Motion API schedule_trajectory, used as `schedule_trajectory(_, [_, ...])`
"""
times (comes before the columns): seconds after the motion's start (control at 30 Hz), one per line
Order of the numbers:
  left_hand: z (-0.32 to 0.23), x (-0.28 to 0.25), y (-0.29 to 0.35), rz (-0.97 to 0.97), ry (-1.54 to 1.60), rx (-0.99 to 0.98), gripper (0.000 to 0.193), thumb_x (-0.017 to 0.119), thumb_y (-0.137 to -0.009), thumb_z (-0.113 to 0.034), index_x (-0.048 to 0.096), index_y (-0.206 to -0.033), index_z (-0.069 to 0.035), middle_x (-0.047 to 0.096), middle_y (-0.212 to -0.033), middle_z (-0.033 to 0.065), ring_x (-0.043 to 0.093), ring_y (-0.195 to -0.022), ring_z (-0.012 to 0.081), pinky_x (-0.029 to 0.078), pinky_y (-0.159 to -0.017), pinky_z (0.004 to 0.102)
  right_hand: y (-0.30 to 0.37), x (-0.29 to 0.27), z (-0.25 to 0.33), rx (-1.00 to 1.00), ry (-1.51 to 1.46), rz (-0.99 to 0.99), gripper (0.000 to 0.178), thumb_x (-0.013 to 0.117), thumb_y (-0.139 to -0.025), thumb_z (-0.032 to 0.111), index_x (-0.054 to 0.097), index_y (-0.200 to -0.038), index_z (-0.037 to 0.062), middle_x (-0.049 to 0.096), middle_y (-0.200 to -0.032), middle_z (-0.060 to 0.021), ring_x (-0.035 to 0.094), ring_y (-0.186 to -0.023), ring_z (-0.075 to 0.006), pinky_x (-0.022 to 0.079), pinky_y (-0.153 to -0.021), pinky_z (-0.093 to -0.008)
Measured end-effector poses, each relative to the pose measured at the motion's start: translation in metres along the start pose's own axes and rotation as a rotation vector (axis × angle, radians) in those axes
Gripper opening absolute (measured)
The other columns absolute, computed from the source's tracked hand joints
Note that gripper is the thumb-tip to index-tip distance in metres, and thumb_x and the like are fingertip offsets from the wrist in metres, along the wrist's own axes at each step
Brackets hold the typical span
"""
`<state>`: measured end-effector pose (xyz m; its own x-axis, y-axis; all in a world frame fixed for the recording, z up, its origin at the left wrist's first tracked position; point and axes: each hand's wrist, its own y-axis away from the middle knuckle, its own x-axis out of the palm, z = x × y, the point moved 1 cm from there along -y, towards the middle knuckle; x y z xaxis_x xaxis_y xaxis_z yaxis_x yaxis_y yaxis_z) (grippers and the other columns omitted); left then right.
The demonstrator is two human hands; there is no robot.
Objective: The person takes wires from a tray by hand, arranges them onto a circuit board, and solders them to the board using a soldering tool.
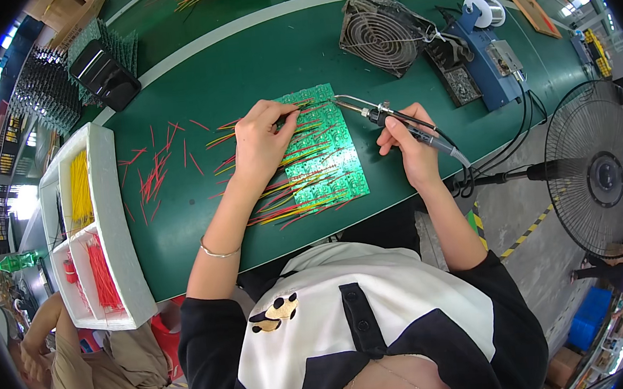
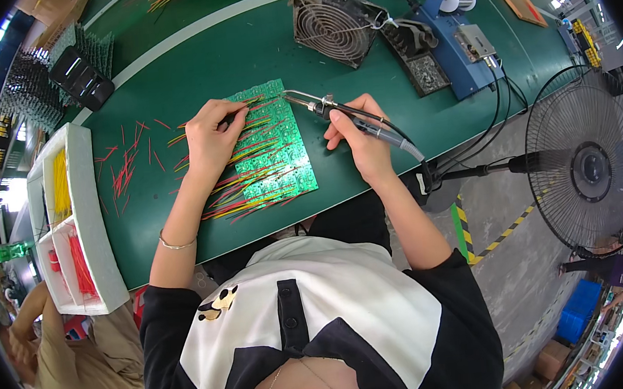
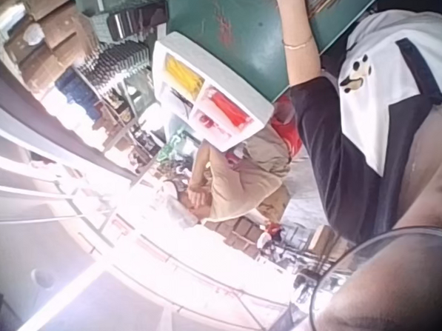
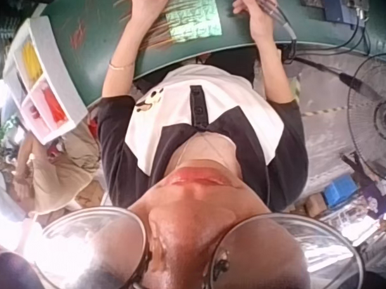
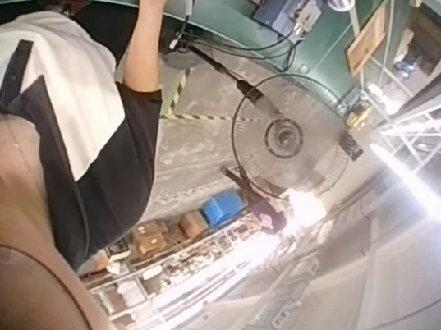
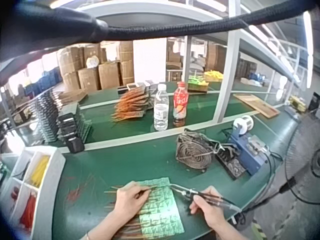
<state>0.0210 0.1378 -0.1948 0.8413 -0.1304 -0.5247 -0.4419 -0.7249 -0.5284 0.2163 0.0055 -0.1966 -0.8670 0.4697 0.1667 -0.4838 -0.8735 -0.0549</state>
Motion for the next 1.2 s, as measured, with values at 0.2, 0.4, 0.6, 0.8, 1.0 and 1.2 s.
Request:
schedule_trajectory(0.2, [0.0, 0.0, 0.0, -0.021, 0.023, 0.023, 0.008, 0.068, -0.074, -0.004, 0.067, -0.081, -0.003, 0.061, -0.075, 0.0064, 0.052, -0.051, 0.0138, 0.042, -0.047, 0.025, 0.0, -0.001, 0.0, -0.02, -0.038, -0.016, 0.018, 0.061, -0.085, 0.012, 0.047, -0.081, 0.0022, 0.061, -0.065, -0.0124, 0.057, -0.051, -0.0139, 0.045, -0.052, -0.0233])
schedule_trajectory(0.4, [-0.001, 0.0, 0.0, 0.002, 0.028, 0.013, 0.008, 0.069, -0.074, -0.004, 0.067, -0.082, -0.003, 0.061, -0.075, 0.0064, 0.052, -0.051, 0.0138, 0.043, -0.047, 0.0247, 0.0, -0.003, -0.001, -0.023, -0.042, -0.023, 0.016, 0.059, -0.086, 0.011, 0.046, -0.081, 0.003, 0.06, -0.065, -0.0124, 0.057, -0.051, -0.0143, 0.046, -0.05, -0.0234])
schedule_trajectory(0.6, [-0.003, -0.002, 0.0, 0.034, 0.004, -0.009, 0.009, 0.068, -0.075, -0.005, 0.066, -0.084, -0.002, 0.059, -0.079, 0.0067, 0.057, -0.057, 0.0164, 0.046, -0.05, 0.0262, 0.0, -0.007, -0.001, -0.084, -0.104, -0.161, 0.015, 0.059, -0.086, 0.012, 0.047, -0.082, 0.0037, 0.06, -0.065, -0.0111, 0.056, -0.052, -0.0138, 0.046, -0.05, -0.0229])
schedule_trajectory(0.8, [-0.01, -0.007, -0.001, 0.074, -0.036, -0.019, 0.012, 0.067, -0.075, -0.006, 0.065, -0.086, -0.002, 0.059, -0.081, 0.0079, 0.058, -0.061, 0.0189, 0.048, -0.054, 0.0285, 0.001, -0.011, 0.002, -0.143, -0.174, -0.259, 0.016, 0.06, -0.086, 0.013, 0.048, -0.084, 0.003, 0.06, -0.065, -0.011, 0.057, -0.052, -0.0136, 0.046, -0.049, -0.0232])
schedule_trajectory(1.0, [-0.01, -0.037, -0.012, 0.207, -0.049, -0.062, 0.013, 0.065, -0.078, -0.007, 0.064, -0.088, 0.001, 0.061, -0.082, 0.0122, 0.061, -0.068, 0.0235, 0.051, -0.063, 0.0296, 0.002, -0.014, 0.002, -0.153, -0.22, -0.28, 0.015, 0.059, -0.087, 0.012, 0.048, -0.085, 0.003, 0.06, -0.065, -0.0103, 0.056, -0.051, -0.013, 0.045, -0.049, -0.0225])
schedule_trajectory(1.2, [-0.013, -0.097, -0.01, 0.199, -0.067, -0.19, 0.01, 0.063, -0.077, -0.002, 0.068, -0.086, -0.001, 0.06, -0.075, 0.0062, 0.046, -0.057, 0.0088, 0.033, -0.048, 0.0219, 0.004, -0.017, 0.005, -0.157, -0.203, -0.287, 0.014, 0.059, -0.087, 0.013, 0.048, -0.085, 0.0041, 0.059, -0.065, -0.0086, 0.055, -0.052, -0.0116, 0.044, -0.051, -0.022])
